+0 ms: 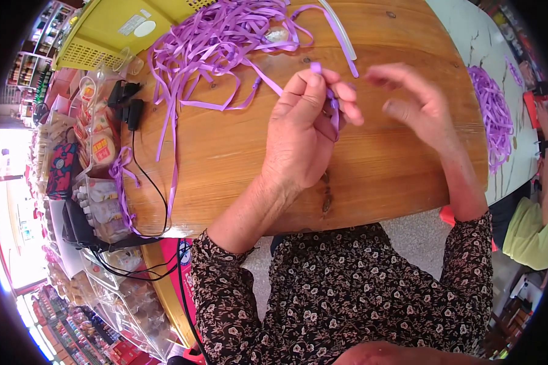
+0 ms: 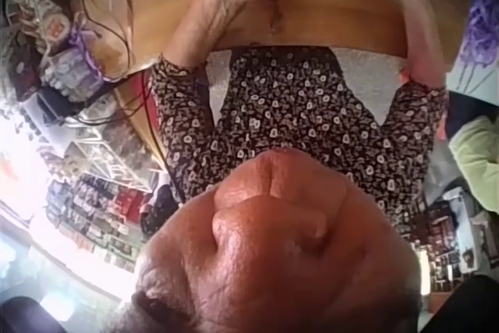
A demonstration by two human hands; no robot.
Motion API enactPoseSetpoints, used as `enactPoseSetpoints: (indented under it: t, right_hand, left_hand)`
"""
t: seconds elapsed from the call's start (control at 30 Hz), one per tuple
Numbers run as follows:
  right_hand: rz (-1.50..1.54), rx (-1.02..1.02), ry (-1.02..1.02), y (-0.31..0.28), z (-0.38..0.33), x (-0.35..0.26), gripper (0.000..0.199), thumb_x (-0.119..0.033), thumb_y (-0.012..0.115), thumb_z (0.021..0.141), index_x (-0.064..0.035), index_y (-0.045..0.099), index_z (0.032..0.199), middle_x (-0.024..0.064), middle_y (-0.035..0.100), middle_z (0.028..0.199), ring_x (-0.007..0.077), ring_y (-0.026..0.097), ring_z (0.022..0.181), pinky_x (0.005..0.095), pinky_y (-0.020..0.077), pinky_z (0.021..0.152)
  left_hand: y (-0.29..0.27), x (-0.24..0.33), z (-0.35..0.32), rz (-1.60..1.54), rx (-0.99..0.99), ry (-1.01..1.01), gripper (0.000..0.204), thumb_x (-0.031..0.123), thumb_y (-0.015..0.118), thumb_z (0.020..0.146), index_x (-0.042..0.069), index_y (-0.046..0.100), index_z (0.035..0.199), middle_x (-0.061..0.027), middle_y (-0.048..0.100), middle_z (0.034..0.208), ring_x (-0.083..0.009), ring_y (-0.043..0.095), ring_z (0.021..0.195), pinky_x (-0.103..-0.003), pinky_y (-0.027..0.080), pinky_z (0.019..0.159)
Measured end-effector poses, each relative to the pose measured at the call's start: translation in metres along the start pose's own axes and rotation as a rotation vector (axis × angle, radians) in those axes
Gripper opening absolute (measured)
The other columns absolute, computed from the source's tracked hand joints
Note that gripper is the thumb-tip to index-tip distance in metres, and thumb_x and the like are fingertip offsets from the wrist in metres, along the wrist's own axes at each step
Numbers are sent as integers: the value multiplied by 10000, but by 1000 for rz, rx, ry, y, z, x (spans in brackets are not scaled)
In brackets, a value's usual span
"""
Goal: Tying knots into purple ribbons at a table.
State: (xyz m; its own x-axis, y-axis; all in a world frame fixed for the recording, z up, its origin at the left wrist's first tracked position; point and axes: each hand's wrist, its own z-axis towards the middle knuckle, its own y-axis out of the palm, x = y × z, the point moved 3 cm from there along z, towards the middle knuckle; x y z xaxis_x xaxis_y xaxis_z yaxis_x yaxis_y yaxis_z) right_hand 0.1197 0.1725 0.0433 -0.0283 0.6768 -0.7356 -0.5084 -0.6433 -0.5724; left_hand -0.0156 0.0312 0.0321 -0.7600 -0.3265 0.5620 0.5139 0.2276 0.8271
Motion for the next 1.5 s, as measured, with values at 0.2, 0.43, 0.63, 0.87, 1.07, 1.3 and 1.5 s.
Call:
enactPoseSetpoints:
  t: [0.2, 0.43, 0.63, 0.87, 1.07, 1.3, 1.5]
  right_hand:
    - [763, -113, 7, 62, -10, -26, 511, -52, 685, 802, -49, 503, 1280, 58, 593, 1160, 158, 525, 1108, 319, 397, 954]
    - [439, -265, 109, 24, -3, -21, 215, 12, 672, 790, 20, 637, 1002, 40, 595, 925, 115, 548, 887, 255, 437, 766]
    - [199, 98, 188, -30, 1, 9, 115, -32, 596, 860, 11, 651, 952, 4, 593, 846, 82, 538, 843, 237, 431, 736]
    - [250, 64, 208, -28, 6, 14, 124, -66, 584, 885, -15, 662, 967, -8, 613, 865, 90, 555, 850, 227, 432, 739]
    - [44, 2, -201, -9, -1, -7, 153, -10, 619, 832, -14, 650, 982, 58, 618, 872, 193, 592, 843, 290, 474, 721]
    - [-248, 298, -532, -2, -8, -24, 187, -119, 695, 781, -65, 647, 953, 53, 596, 845, 222, 584, 818, 317, 491, 686]
    - [-353, 217, -426, -8, -12, -7, 164, -194, 692, 782, -93, 646, 903, 20, 592, 818, 202, 564, 847, 324, 471, 689]
  left_hand:
    - [32, -1, -5, -60, -118, 16, 226, 211, 374, 1001, 29, 497, 1052, -95, 593, 895, -208, 591, 753, -375, 513, 760]
    - [7, 48, 5, 11, -115, 365, 190, 183, 452, 976, 14, 535, 1008, -57, 578, 784, -153, 546, 659, -296, 481, 639]
    - [-67, 93, -13, 194, 87, 484, 156, 165, 483, 963, 32, 554, 1004, -62, 574, 844, -175, 530, 750, -321, 457, 736]
    - [-100, 113, -35, 1272, 677, 772, 334, 52, 578, 902, -19, 464, 1209, -130, 534, 1109, -193, 536, 1002, -324, 435, 876]
    - [-11, 43, -18, 1287, 139, 845, 398, -28, 543, 889, -36, 424, 1269, -133, 503, 1248, -209, 505, 1118, -327, 399, 955]
    - [13, -27, 7, 624, -74, -12, 251, 138, 518, 952, 4, 548, 1162, -60, 604, 1048, -88, 543, 852, -208, 420, 711]
    - [2, -18, 9, 904, 99, 31, 74, 99, 632, 879, 44, 669, 911, 48, 596, 776, -6, 469, 661, -155, 292, 515]
